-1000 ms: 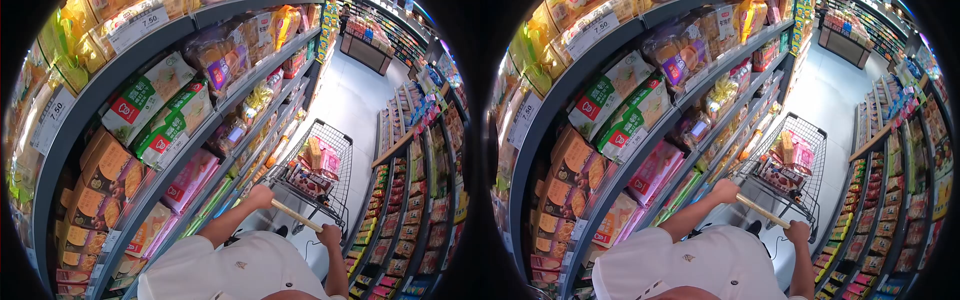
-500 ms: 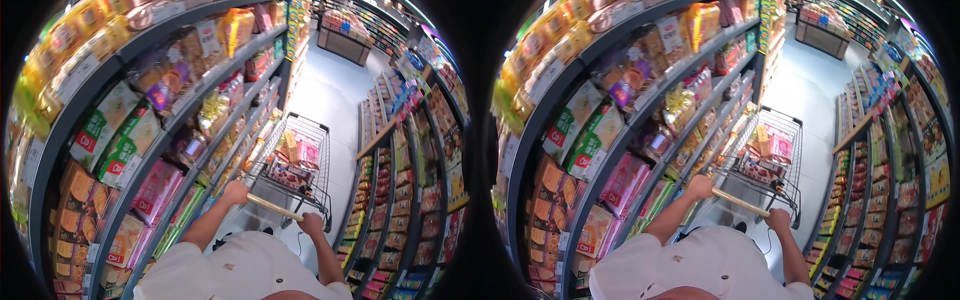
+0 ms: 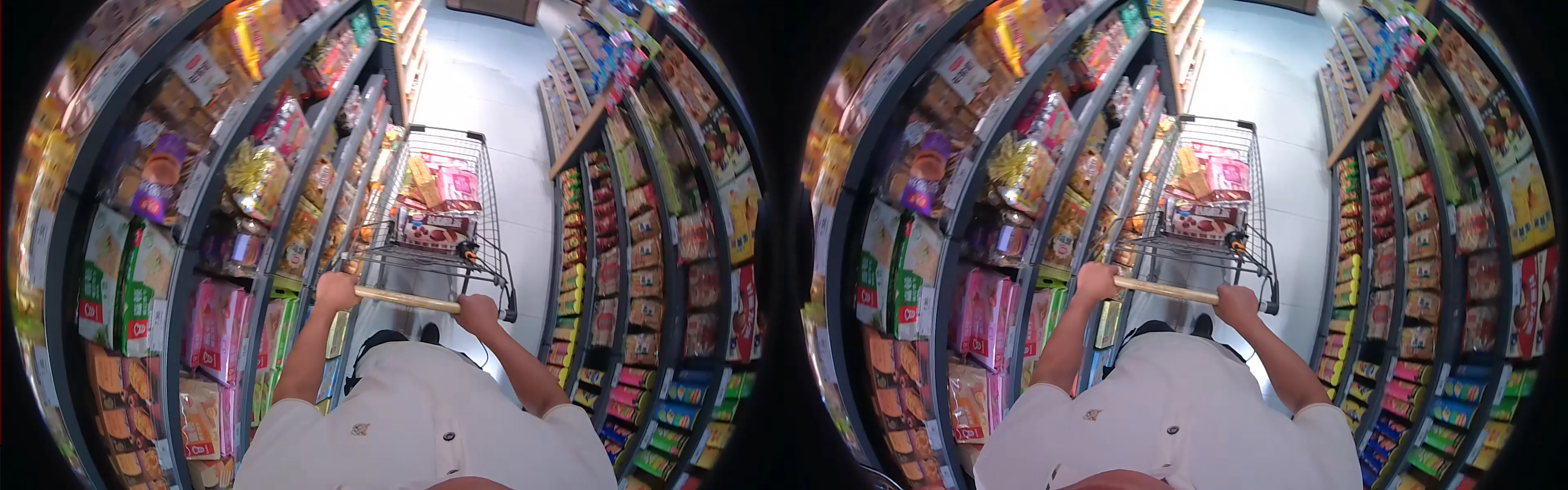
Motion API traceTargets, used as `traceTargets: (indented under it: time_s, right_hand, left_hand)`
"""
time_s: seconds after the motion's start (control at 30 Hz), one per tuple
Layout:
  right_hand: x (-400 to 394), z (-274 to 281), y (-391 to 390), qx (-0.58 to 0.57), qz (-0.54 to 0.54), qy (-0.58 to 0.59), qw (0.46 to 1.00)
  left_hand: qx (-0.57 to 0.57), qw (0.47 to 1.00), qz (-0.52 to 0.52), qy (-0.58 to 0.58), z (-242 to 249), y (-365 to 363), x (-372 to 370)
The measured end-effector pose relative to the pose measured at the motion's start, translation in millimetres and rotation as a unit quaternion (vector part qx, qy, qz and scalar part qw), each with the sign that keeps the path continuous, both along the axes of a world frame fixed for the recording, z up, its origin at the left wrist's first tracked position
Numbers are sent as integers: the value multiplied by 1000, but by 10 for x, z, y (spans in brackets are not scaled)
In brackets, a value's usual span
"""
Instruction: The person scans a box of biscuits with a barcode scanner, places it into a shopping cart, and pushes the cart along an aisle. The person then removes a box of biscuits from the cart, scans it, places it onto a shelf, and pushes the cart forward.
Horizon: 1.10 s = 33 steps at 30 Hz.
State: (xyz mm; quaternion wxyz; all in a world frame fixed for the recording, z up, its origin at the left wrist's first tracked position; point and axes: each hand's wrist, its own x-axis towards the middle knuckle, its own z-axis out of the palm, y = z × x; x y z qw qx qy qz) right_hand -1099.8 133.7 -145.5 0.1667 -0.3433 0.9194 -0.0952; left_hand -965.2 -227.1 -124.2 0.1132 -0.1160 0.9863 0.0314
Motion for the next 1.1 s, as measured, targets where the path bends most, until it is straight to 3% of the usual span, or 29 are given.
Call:
traceTargets:
  time_s: [0.57, 1.1]
  right_hand:
    - [-89, 154, -201, 32, -15, -36, 999]
    - [-897, 35, -650, 7, -28, 65, 997]
  left_hand:
    - [8, 1000, -10, 15, 17, -165, -135]
    - [21, 998, -36, 41, 120, -658, -1009]
